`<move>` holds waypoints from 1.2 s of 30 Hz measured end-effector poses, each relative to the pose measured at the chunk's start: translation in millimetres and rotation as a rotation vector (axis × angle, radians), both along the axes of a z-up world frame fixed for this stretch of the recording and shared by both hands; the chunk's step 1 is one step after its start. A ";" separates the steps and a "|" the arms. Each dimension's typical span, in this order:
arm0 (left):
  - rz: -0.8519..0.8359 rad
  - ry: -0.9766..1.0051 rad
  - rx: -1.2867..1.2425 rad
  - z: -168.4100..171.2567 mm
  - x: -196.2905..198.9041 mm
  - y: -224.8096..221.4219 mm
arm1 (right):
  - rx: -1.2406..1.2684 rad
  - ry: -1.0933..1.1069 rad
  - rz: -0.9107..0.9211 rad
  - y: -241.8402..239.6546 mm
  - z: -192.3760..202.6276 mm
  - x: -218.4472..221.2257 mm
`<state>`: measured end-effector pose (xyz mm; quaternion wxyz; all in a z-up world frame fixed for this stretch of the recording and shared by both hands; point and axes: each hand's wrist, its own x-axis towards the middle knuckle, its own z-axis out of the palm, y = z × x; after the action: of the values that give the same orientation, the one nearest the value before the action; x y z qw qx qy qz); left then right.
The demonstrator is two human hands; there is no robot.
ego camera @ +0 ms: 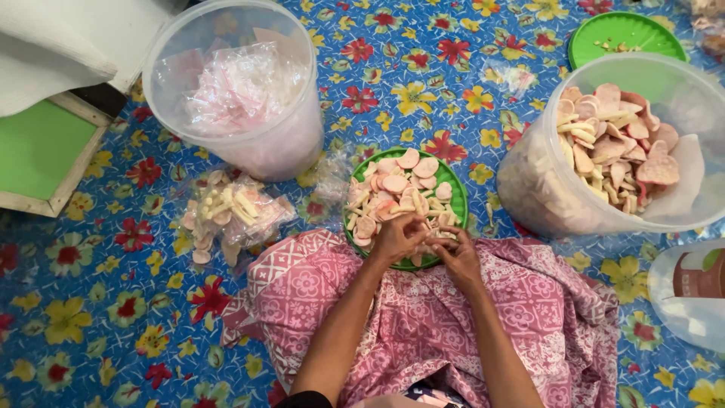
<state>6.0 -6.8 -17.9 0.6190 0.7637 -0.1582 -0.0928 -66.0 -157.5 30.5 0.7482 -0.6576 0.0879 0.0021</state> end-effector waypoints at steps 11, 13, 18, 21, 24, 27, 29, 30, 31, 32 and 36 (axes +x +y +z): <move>-0.056 -0.148 -0.035 2.3 -3.4 1.4 | -0.153 -0.112 -0.151 -7.8 -38.4 -0.6; -0.048 -0.136 -0.054 2.6 -5.3 1.5 | -0.223 -0.109 -0.149 -12.5 -47.4 -0.6; -0.104 -0.117 -0.112 15.6 -10.2 2.9 | -0.232 -0.167 -0.093 -7.5 -41.9 -5.0; -0.142 -0.188 -0.076 -10.2 -6.9 -5.0 | -0.289 -0.228 -0.059 -7.8 -46.3 -2.9; -0.134 -0.279 0.007 -35.4 1.1 -12.1 | -0.336 -0.250 -0.053 -16.8 -66.0 -1.0; -0.104 -0.344 0.052 -32.6 2.4 -11.0 | -0.342 -0.252 -0.059 -16.2 -68.7 -0.3; -0.072 -0.337 0.069 -18.6 -1.5 -4.9 | -0.323 -0.238 -0.056 -16.7 -71.4 0.3; -0.054 -0.331 0.081 -11.5 -3.3 -3.1 | -0.307 -0.222 -0.067 -18.0 -72.8 0.5; -0.050 -0.330 0.085 -7.0 -4.9 -0.7 | -0.304 -0.222 -0.063 -18.7 -75.5 1.5; -0.028 -0.329 0.074 -2.5 -6.2 1.1 | -0.283 -0.213 -0.073 -19.9 -78.1 2.8; 0.007 -0.296 0.036 31.2 -13.7 10.5 | -0.223 -0.195 -0.107 -33.7 -111.2 9.0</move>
<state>-7.7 3.7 13.3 0.5755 0.7804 -0.2435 0.0202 -57.0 -191.2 -80.7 0.6745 -0.7282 0.0493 -0.1115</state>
